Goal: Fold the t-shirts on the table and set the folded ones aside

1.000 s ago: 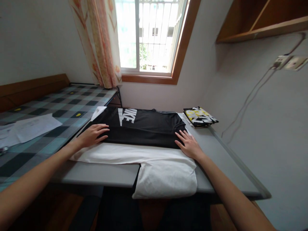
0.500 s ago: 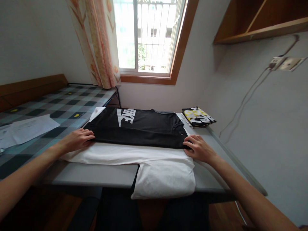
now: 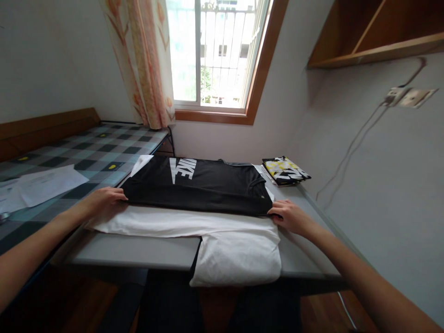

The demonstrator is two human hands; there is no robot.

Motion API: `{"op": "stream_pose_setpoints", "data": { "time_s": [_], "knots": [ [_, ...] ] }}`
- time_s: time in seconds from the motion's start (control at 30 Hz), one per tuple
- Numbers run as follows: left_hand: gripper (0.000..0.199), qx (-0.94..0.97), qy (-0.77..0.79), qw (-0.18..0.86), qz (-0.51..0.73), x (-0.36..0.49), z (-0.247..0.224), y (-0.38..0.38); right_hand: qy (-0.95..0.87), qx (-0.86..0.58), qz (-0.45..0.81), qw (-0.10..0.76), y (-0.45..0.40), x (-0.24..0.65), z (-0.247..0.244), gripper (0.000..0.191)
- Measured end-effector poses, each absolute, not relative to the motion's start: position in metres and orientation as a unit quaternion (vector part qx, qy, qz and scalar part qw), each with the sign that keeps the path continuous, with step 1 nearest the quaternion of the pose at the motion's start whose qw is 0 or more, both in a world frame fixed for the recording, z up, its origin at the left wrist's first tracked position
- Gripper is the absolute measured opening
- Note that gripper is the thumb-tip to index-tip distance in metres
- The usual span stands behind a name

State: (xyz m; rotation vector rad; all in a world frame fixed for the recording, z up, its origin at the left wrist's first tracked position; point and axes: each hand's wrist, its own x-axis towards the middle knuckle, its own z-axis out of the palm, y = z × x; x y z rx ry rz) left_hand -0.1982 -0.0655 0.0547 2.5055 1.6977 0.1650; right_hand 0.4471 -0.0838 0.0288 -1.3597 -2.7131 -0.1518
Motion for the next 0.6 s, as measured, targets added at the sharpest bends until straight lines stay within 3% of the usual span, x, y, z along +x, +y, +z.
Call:
{"op": "stream_pose_setpoints", "data": {
  "time_s": [0.1, 0.27, 0.4, 0.6],
  "knots": [
    [0.035, 0.814, 0.567, 0.122, 0.015, -0.204, 0.063, -0.069, -0.887, -0.456, 0.01, 0.071, -0.088, 0.45, 0.036, 0.029],
    [0.032, 0.794, 0.592, 0.13, -0.054, -0.21, 0.068, -0.076, -0.873, -0.465, 0.134, 0.065, -0.102, 0.445, 0.045, 0.032],
    [0.04, 0.766, 0.614, 0.159, -0.107, -0.201, 0.067, -0.068, -0.861, -0.478, 0.167, 0.056, -0.105, 0.434, 0.052, 0.022],
    [0.061, 0.831, 0.552, 0.058, 0.026, -0.134, 0.071, -0.047, -0.852, -0.492, 0.138, 0.114, -0.08, 0.415, 0.056, 0.027]
  ]
}}
